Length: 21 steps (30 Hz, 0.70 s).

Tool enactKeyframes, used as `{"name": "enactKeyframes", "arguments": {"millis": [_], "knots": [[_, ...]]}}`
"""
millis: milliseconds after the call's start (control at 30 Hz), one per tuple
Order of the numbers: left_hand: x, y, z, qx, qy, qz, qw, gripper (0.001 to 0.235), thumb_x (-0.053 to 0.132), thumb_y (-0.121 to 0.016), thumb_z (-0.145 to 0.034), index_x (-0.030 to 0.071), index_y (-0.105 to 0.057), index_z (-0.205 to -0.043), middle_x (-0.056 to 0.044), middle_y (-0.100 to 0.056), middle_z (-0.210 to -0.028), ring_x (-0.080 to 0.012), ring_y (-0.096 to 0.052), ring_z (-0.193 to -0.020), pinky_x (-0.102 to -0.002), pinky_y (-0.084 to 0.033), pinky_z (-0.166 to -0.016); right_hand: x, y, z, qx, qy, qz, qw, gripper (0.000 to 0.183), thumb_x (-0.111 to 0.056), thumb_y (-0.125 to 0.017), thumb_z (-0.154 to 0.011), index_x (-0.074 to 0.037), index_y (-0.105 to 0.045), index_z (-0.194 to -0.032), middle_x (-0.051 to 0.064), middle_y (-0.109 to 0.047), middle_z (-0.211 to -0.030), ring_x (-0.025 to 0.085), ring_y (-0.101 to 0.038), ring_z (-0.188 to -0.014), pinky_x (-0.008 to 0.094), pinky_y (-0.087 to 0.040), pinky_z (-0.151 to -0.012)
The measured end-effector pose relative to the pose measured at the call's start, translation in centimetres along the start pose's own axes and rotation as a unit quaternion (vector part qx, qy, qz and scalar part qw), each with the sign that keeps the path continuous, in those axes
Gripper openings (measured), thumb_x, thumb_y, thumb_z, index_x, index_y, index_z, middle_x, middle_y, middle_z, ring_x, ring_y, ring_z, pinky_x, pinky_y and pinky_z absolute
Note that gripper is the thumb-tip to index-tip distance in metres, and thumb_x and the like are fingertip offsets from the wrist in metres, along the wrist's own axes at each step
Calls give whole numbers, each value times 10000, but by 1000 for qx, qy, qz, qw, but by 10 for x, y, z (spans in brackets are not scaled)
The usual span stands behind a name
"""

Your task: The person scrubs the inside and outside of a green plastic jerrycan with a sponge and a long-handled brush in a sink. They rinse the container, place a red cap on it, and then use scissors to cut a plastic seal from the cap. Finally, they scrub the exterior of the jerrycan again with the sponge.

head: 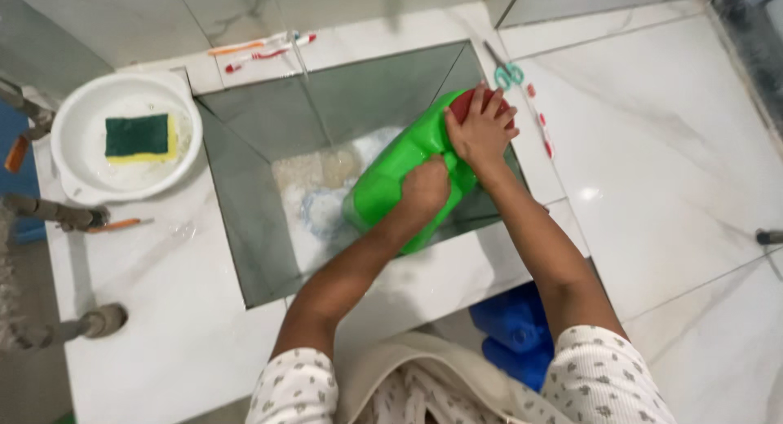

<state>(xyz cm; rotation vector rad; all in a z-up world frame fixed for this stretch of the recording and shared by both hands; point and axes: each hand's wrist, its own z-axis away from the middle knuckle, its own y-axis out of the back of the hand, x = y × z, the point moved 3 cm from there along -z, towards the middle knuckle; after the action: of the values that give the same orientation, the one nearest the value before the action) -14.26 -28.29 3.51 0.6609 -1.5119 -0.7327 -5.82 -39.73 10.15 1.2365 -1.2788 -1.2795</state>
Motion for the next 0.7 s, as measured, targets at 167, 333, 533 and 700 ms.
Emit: {"name": "enactKeyframes", "arguments": {"millis": [167,333,533,700], "knots": [[-35,37,-20,1,-45,-43,998,150,133,-635,-860,32,-699,-950,-234,-743,-930,-414,-735,-879,-533,-588,-780,40,40,-31,-232,43,103,966,871,-665,-184,-1112,-53,-780,-1285,248,-760,-1328,397,-707,-1198,486,-519,-1015],[-41,67,-28,-29,-25,-85,996,186,163,-677,-807,46,-724,-945,-234,-740,-951,-421,-726,-892,-531,-584,-780,3,47,-30,44,271,-102,956,660,-554,-407,-1028,-35,-659,-1349,271,-645,-1254,495,-625,-994,552,-513,-833],[-50,93,-21,-10,-8,-85,996,192,190,-666,-833,47,-725,-946,-229,-738,-942,-434,-722,-877,-540,-582,-775,-17,54,-53,-40,278,96,955,687,-692,-404,-1071,-106,-703,-1270,203,-686,-1282,398,-654,-1219,495,-510,-1073],[-65,111,-12,9,18,-70,997,187,203,-662,-840,44,-725,-917,-226,-732,-915,-447,-711,-854,-561,-568,-751,-77,51,-2,121,415,-27,901,738,-678,-506,-799,-119,-771,-1202,218,-667,-1304,560,-582,-1118,764,-449,-740]]}}
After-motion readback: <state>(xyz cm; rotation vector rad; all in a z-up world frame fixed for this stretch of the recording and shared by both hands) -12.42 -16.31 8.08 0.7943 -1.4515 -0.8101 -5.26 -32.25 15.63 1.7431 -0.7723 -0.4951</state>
